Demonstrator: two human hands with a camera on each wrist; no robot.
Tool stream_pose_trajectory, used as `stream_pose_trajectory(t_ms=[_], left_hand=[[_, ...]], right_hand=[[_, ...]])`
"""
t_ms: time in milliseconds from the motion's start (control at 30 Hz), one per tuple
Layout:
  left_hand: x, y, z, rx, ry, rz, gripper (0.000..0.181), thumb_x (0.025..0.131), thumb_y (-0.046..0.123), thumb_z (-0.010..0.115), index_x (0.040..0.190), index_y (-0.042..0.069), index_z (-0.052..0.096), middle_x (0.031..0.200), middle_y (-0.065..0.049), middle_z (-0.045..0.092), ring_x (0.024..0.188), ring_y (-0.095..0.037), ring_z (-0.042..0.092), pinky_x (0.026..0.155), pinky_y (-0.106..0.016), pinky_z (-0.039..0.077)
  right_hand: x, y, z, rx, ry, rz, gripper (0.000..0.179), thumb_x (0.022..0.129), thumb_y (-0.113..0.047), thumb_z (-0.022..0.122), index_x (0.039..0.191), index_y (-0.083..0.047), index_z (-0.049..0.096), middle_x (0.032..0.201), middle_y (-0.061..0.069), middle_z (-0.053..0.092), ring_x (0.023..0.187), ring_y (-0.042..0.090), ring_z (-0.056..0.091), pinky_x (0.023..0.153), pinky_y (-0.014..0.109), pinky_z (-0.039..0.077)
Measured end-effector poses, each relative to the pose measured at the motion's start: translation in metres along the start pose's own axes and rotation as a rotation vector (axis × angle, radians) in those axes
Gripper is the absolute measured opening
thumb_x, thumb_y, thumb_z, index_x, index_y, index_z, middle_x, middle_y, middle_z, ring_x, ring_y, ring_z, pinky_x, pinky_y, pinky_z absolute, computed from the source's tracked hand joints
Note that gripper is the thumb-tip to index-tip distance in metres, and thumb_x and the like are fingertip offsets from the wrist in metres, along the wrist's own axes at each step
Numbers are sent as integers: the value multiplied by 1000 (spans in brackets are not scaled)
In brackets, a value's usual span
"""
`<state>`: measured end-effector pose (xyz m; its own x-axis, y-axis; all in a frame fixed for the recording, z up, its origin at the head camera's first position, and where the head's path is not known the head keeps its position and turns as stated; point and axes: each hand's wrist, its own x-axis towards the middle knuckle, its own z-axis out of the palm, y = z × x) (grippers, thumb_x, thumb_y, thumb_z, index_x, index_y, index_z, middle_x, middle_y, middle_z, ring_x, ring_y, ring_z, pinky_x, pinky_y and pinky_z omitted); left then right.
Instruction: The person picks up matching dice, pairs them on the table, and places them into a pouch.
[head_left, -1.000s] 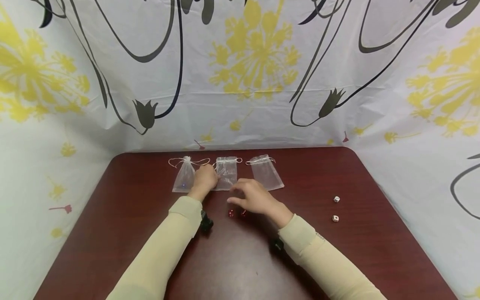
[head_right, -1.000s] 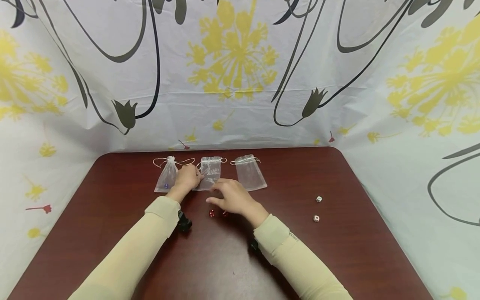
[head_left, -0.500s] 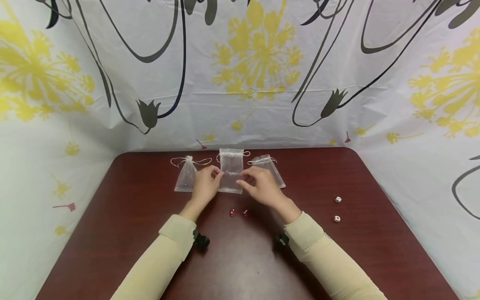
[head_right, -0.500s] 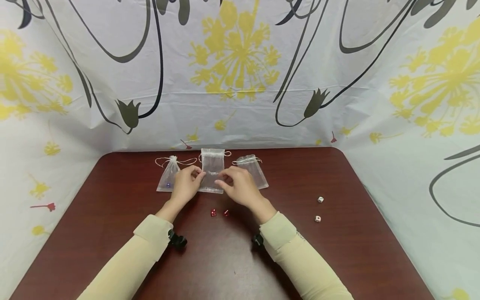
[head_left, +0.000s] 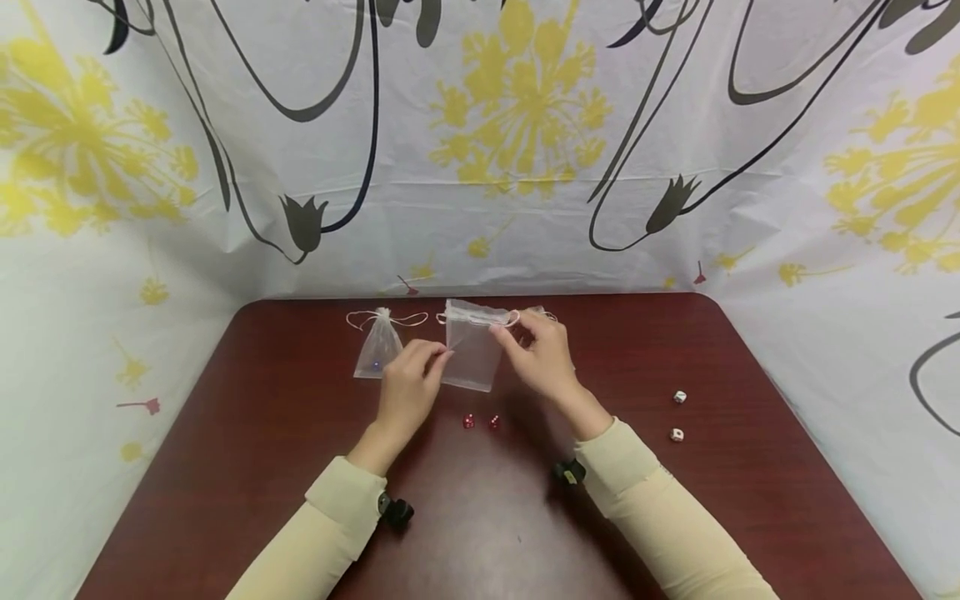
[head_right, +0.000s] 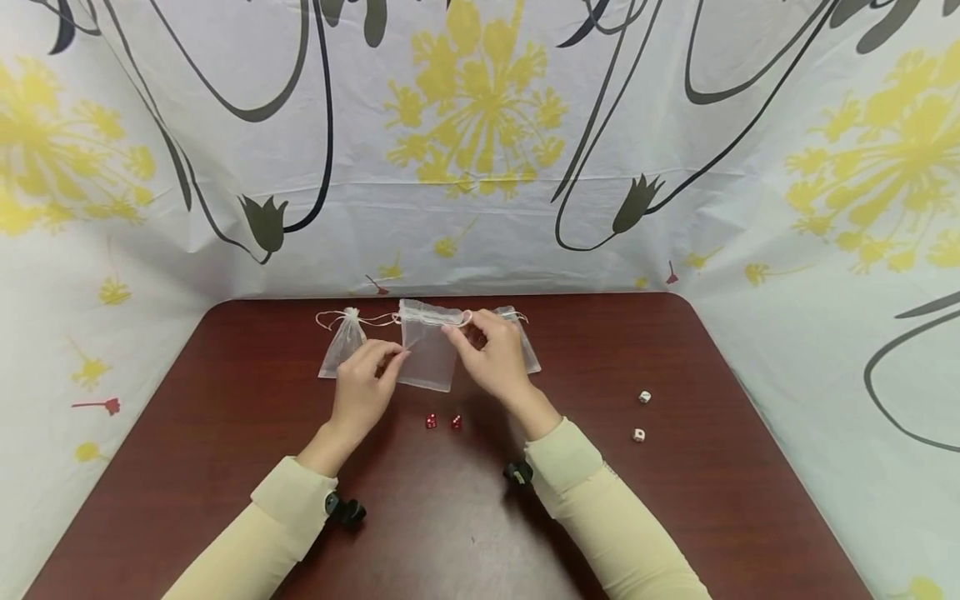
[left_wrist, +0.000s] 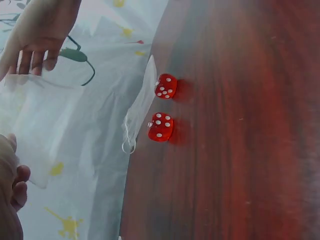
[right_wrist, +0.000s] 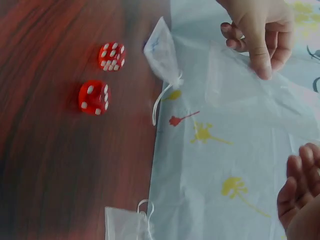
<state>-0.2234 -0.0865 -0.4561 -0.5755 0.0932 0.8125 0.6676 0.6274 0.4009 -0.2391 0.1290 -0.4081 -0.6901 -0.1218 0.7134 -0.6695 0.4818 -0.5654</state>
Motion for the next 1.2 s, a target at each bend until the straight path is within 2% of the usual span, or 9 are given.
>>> stream_pose_trajectory(t_ms=[167,367,533,667,767,867,967,1067,1200], left_hand=[[-5,5,-7,19,23,58,10,87,9,81,91,3,73,86,-6,70,74,-19,68,62,-33,57],[-5,7,-12,-34,38,31,8,87,8,81,89,5,74,85,-4,70,68,-15,64,57,-27,53],[-5,7,-14,-62,39,15,7,87,6,80,89,5,74,85,-4,70,69,-14,63,58,-27,54],[-4,8,-17,-113,52,-1,14,85,8,83,93,2,72,86,-7,69,66,-16,63,55,-28,53],[4,11,-25,-190,58,-32,27,86,13,81,105,-1,67,93,-12,67,63,-22,62,49,-29,51],[20,16,-36,-260,9,-54,40,87,11,78,120,-3,60,103,-17,64,65,-24,61,45,-31,49],[35,22,-49,-300,-97,-57,44,88,6,77,127,-1,57,102,-14,65,68,-21,61,49,-33,51],[43,26,-58,-331,-165,-48,44,86,0,79,125,1,61,93,-10,69,69,-16,64,56,-32,55],[47,27,-63,-365,-188,-44,35,84,-2,80,116,2,67,85,-6,71,68,-15,65,61,-24,55]], right_hand=[[-1,-4,1,98,7,-34,17,87,-4,79,76,-7,66,72,4,61,60,22,51,53,30,41],[0,-18,-3,143,-3,15,10,82,5,80,81,0,72,75,10,64,62,20,50,53,31,40],[5,-44,-16,252,-89,79,8,86,10,72,81,6,69,76,13,65,70,10,52,61,22,43],[9,-52,-23,289,-138,50,10,87,13,69,80,7,69,74,13,64,68,9,52,58,21,43],[11,-54,-26,281,-140,18,10,85,14,72,79,6,70,73,12,64,63,9,50,52,20,41],[13,-57,-29,283,-145,12,9,83,15,74,80,6,71,76,14,67,61,12,52,51,19,42],[13,-56,-31,314,-154,55,9,82,16,74,80,8,70,72,17,66,55,21,55,49,18,46],[9,-45,-27,350,-149,108,9,82,17,74,80,9,69,66,18,64,49,29,57,46,21,50],[6,-30,-23,395,-145,120,5,85,14,73,84,13,67,70,21,66,55,21,63,53,24,55]])
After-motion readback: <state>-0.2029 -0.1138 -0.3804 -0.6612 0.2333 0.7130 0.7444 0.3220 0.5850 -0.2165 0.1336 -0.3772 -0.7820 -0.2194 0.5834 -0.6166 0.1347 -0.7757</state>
